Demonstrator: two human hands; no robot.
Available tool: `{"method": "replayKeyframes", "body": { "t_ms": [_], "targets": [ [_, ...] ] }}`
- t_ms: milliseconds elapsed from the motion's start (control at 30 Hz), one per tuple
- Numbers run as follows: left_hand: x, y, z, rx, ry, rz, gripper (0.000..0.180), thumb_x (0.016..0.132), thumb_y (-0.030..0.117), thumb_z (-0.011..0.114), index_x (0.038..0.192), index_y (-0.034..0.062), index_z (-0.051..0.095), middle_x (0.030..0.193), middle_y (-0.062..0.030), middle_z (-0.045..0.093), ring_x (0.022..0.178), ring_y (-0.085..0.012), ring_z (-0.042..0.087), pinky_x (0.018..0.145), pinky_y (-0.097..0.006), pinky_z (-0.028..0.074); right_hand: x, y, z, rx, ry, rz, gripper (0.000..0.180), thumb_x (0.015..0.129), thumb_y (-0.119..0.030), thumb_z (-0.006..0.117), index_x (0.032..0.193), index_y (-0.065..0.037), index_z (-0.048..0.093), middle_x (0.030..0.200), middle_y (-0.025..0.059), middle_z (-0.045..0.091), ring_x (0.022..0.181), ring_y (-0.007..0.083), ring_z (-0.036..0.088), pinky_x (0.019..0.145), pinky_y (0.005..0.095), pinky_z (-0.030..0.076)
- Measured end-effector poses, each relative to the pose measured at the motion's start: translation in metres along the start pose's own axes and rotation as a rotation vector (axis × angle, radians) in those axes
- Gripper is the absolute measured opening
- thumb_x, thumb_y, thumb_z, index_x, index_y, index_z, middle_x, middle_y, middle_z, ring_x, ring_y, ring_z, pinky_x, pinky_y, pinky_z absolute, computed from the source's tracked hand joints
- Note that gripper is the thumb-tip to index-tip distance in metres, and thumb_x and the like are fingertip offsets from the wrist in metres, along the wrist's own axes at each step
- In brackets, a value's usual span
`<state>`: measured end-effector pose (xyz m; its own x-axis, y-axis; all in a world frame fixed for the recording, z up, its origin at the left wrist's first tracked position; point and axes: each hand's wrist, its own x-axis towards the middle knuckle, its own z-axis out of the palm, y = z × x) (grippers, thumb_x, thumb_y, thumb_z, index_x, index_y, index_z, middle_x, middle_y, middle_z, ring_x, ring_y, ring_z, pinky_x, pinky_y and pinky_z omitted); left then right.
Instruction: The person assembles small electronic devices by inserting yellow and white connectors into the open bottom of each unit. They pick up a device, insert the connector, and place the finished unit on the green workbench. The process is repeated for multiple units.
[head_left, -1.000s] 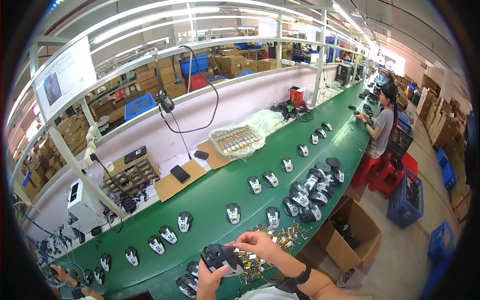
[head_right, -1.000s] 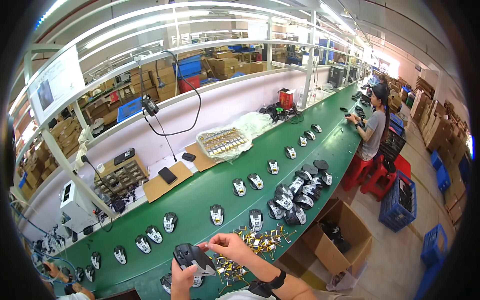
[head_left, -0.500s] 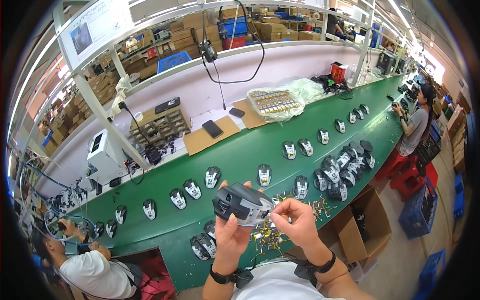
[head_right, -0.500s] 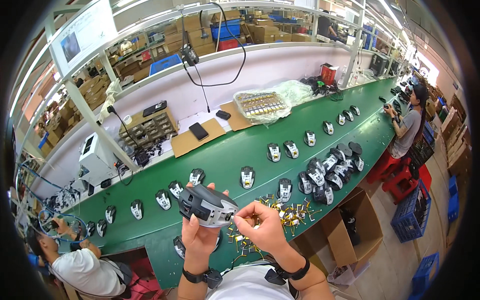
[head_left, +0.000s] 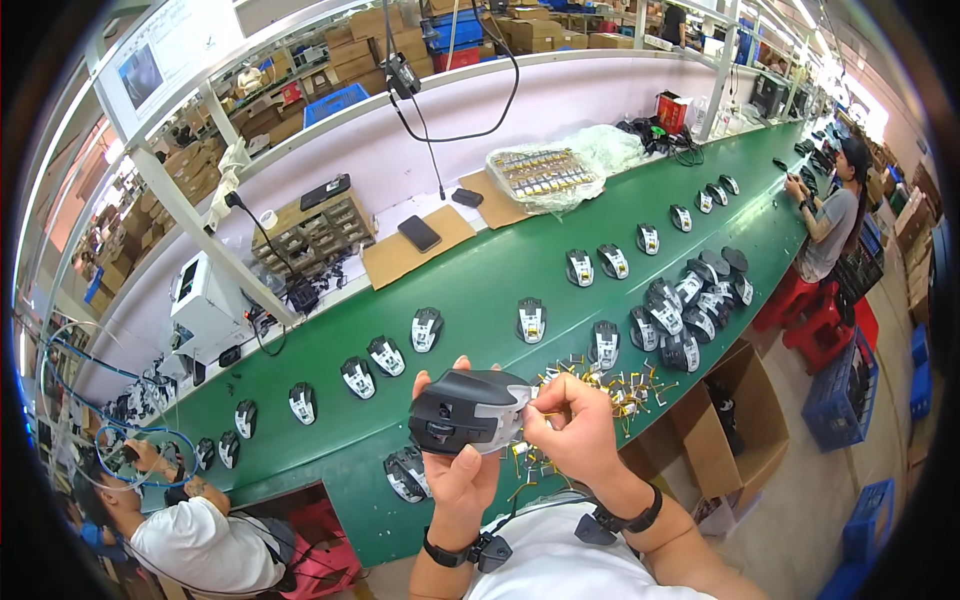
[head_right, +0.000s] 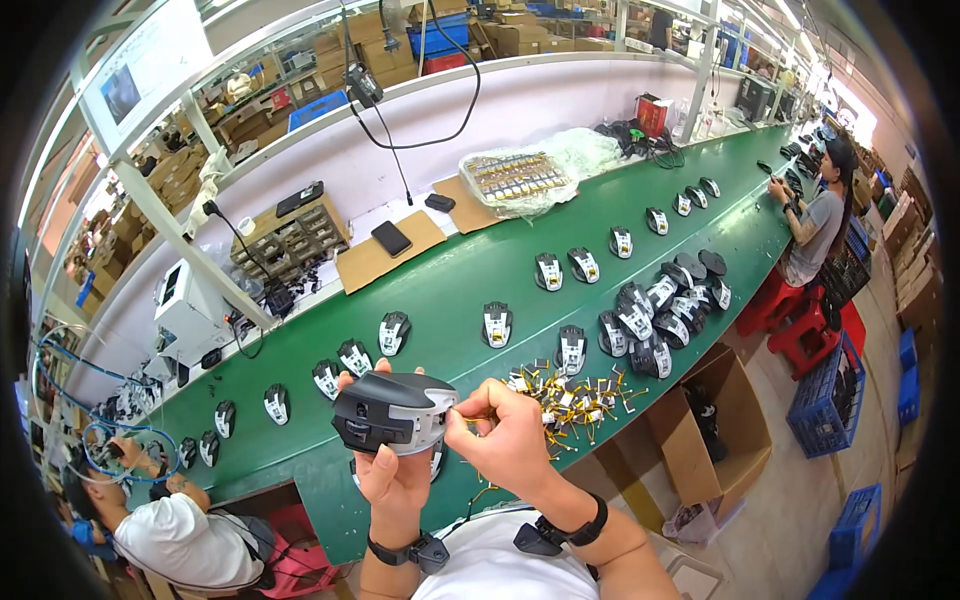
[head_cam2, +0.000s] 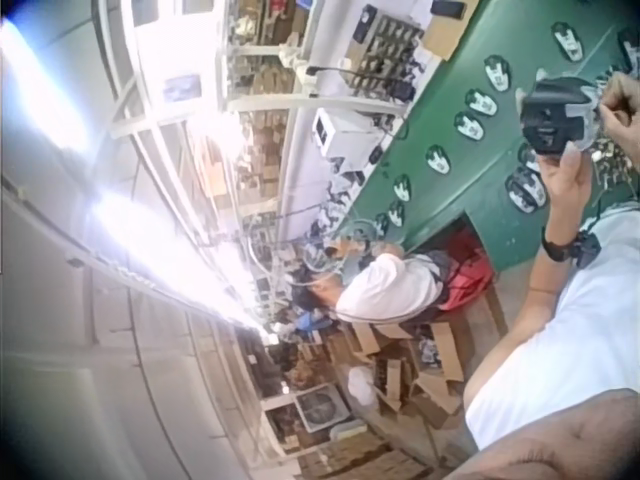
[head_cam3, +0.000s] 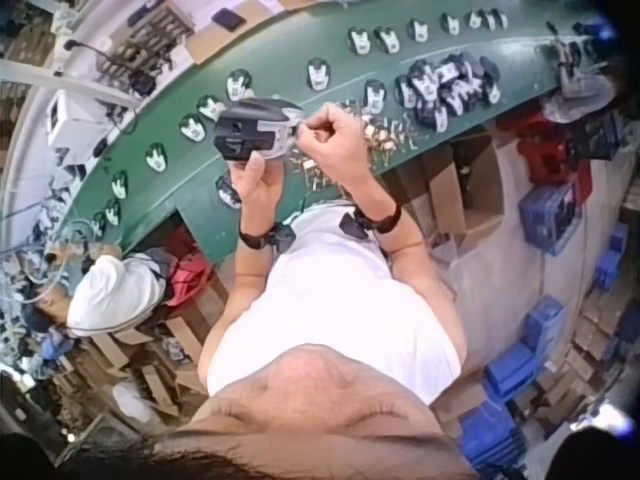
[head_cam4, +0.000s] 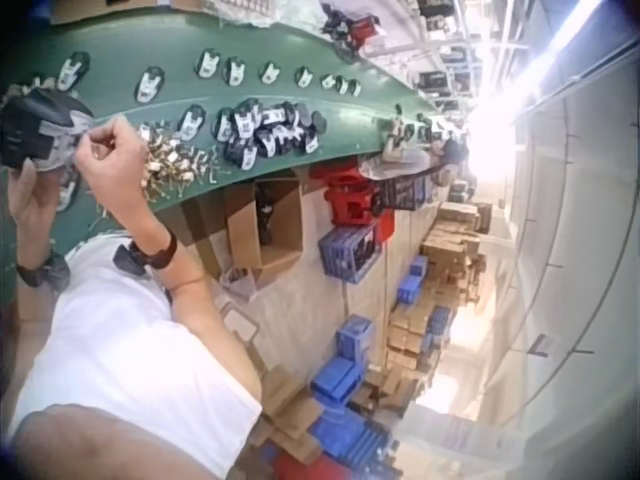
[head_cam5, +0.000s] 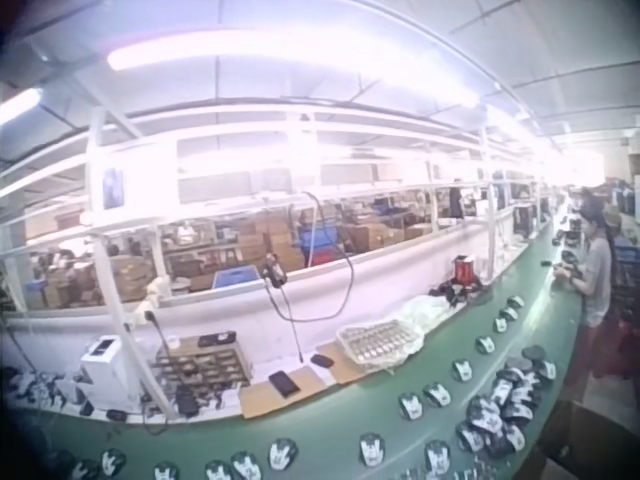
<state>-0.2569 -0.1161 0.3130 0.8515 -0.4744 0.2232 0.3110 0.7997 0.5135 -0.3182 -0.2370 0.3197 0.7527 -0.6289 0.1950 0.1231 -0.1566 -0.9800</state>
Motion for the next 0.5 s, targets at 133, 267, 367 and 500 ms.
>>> {"method": "replayKeyframes", "body": {
  "t_ms": [133, 267, 367, 500],
  "targets": [
    [-0.001, -0.002, -0.001, 0.046, -0.026, 0.038, 0.092, 0.076, 0.008, 0.076, 0.151, 0.0205, 0.024, 0.152, -0.0183, 0.032, 0.139, -0.0433, 0.033, 0.115, -0.055, 0.029, -0.002, 0.002, 0.002, -0.019, 0.024, 0.016, 0.017, 0.074, -0.007, 0.074, 0.071, -0.002, 0.059, 0.056, -0.0036, 0.049, 0.049, 0.002, 0.038, 0.045, 0.0223, 0.032],
    [-0.004, -0.005, -0.005, 0.142, -0.06, 0.095, 0.09, 0.075, 0.007, 0.076, 0.149, 0.0196, 0.027, 0.152, -0.0219, 0.032, 0.139, -0.045, 0.033, 0.113, -0.055, 0.032, -0.001, 0.002, 0.003, -0.04, 0.046, 0.002, 0.017, 0.073, -0.008, 0.075, 0.071, -0.002, 0.059, 0.056, -0.003, 0.049, 0.05, 0.0022, 0.039, 0.045, 0.0225, 0.032],
    [-0.008, -0.008, -0.004, 0.238, -0.036, 0.116, 0.094, 0.072, 0.012, 0.078, 0.15, 0.0206, 0.026, 0.15, -0.0202, 0.035, 0.137, -0.0464, 0.036, 0.113, -0.056, 0.032, -0.003, 0.007, 0.004, -0.002, 0.062, 0.006, 0.018, 0.073, -0.009, 0.075, 0.07, -0.002, 0.058, 0.056, -0.0029, 0.048, 0.05, 0.0021, 0.04, 0.045, 0.0226, 0.032],
    [-0.009, -0.013, -0.024, 0.366, -0.252, 0.226, 0.09, 0.075, 0.008, 0.078, 0.149, 0.019, 0.026, 0.151, -0.0258, 0.032, 0.139, -0.0484, 0.032, 0.111, -0.055, 0.035, -0.004, 0.006, 0.001, 0.032, 0.017, 0.047, 0.018, 0.075, -0.009, 0.075, 0.071, -0.002, 0.058, 0.058, -0.0045, 0.048, 0.052, 0.0012, 0.04, 0.045, 0.0216, 0.032]
  ]
}}
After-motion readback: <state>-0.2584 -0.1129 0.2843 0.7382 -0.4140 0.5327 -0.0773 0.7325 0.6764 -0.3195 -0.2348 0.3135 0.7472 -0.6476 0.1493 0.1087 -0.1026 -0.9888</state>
